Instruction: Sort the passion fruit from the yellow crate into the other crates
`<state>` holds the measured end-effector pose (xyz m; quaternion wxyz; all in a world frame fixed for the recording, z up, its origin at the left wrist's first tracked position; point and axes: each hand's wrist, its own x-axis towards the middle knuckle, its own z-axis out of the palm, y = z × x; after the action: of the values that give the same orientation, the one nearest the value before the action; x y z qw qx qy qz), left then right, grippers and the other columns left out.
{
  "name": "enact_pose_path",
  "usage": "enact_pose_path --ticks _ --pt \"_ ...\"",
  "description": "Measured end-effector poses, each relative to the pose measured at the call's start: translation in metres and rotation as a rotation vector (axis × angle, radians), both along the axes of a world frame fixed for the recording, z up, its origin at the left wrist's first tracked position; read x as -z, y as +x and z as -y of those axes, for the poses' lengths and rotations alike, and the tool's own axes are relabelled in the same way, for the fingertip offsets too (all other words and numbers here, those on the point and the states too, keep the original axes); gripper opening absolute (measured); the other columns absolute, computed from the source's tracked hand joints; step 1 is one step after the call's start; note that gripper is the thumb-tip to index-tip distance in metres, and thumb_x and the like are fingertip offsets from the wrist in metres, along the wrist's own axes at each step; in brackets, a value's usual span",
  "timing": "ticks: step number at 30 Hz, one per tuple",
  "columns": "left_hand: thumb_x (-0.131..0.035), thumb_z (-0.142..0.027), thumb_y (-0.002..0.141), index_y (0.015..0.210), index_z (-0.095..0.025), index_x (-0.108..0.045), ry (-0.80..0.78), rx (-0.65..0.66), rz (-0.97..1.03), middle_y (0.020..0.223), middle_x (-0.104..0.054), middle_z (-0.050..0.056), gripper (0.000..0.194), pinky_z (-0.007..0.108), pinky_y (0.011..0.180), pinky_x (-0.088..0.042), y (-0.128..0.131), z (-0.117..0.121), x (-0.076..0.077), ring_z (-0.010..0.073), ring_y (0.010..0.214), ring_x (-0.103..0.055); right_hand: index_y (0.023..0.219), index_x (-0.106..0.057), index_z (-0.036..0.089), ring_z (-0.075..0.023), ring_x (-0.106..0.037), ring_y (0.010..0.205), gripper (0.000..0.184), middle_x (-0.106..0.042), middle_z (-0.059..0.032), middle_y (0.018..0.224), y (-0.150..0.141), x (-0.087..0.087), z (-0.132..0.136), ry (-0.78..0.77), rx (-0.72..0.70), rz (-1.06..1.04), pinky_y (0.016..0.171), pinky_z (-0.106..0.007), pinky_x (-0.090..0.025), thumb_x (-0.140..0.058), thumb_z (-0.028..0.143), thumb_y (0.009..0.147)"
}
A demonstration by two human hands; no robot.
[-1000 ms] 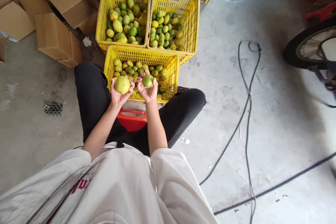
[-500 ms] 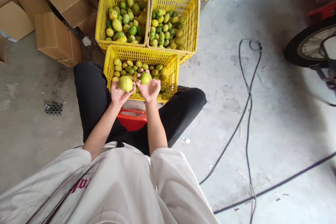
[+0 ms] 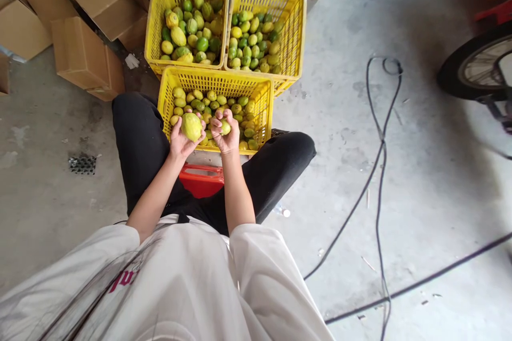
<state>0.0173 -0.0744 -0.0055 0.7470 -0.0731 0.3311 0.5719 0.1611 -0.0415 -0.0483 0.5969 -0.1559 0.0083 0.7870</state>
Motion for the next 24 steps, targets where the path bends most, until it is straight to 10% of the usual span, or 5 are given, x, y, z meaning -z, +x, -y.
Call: enact_pose_path --ticks 8,13,19,24 --pt "-0.029 -0.037 0.114 0.153 -0.030 -0.062 0.033 0.042 0.038 0.144 -0.075 0.010 0.052 0.053 0.110 -0.062 0.000 0.002 -0.004 0.0327 0.150 -0.063 0.106 -0.067 0.031 -0.0185 -0.072 0.088 0.020 -0.072 -0.0013 0.102 0.004 0.004 -0.003 0.074 -0.012 0.039 0.070 -0.031 -0.070 -0.069 0.046 0.092" --pt "-0.038 -0.037 0.112 0.157 -0.033 -0.059 0.025 0.050 0.025 0.152 -0.069 0.008 0.049 0.046 0.105 -0.065 -0.001 0.002 -0.004 0.0315 0.149 -0.063 0.132 -0.069 0.037 -0.0222 -0.074 0.117 0.040 -0.074 -0.0025 0.122 0.008 0.001 -0.005 0.014 0.100 -0.022 0.093 -0.044 -0.071 -0.062 0.040 0.092" --pt "-0.050 -0.050 0.107 0.127 -0.029 -0.073 -0.056 0.049 -0.036 0.107 -0.077 0.008 0.037 0.022 0.061 -0.060 -0.001 0.002 0.008 0.0193 0.089 -0.075 0.103 -0.070 0.034 -0.0124 -0.067 0.078 0.011 -0.073 0.0018 0.099 0.004 0.005 -0.004 0.007 0.074 0.004 0.057 -0.017 -0.062 -0.068 0.037 0.092" --pt "-0.040 -0.037 0.110 0.122 -0.025 -0.070 -0.080 -0.012 -0.013 0.099 -0.074 0.005 0.034 0.029 0.081 -0.066 0.000 0.001 0.011 0.0178 0.090 -0.076 0.097 -0.067 0.036 -0.0146 -0.063 0.069 0.011 -0.072 0.0020 0.095 0.000 0.003 -0.002 -0.004 0.055 0.053 0.045 -0.019 -0.055 -0.073 0.033 0.089"
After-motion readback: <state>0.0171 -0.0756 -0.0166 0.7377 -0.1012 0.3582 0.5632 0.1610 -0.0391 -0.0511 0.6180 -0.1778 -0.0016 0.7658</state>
